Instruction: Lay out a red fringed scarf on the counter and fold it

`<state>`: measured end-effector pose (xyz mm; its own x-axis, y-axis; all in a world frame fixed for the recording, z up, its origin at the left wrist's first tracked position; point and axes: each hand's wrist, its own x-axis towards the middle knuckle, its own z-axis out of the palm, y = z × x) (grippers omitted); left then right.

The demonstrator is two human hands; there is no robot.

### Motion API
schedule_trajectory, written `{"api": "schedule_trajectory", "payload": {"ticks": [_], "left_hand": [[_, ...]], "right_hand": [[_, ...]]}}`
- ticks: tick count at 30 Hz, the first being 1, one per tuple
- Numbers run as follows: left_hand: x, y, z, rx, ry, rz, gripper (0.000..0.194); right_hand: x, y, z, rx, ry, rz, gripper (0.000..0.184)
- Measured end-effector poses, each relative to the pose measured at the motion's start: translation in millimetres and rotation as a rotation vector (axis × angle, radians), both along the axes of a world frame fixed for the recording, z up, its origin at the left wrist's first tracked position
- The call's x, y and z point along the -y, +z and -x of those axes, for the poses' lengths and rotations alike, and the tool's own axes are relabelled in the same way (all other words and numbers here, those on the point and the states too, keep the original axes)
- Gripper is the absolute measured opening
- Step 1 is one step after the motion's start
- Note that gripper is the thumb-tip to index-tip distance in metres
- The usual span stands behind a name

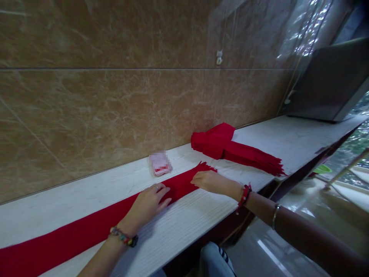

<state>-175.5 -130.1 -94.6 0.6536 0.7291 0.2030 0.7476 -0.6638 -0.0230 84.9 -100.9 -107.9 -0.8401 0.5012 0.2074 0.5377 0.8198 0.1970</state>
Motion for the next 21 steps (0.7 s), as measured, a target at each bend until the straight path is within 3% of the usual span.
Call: {"api": "schedule_trajectory", "payload": {"ticks": [5,15,21], "left_hand": [[-10,-9.5,-21,-0.024,-0.046,-0.006,0.028],[-6,-16.0,-15,-0.057,-0.148,-0.177,0.018],[-3,-8.7,-13,-0.098,-0.184,-0.207,0.021]], "right_hand": [[0,0.8,-7,0.075,0.028,-0.062,0.02],[-4,-5.3,-11,0.054,0.046,-0.145,0.022],[-4,-1.7,-17,-0.076,0.045,-0.18,0.019]]}}
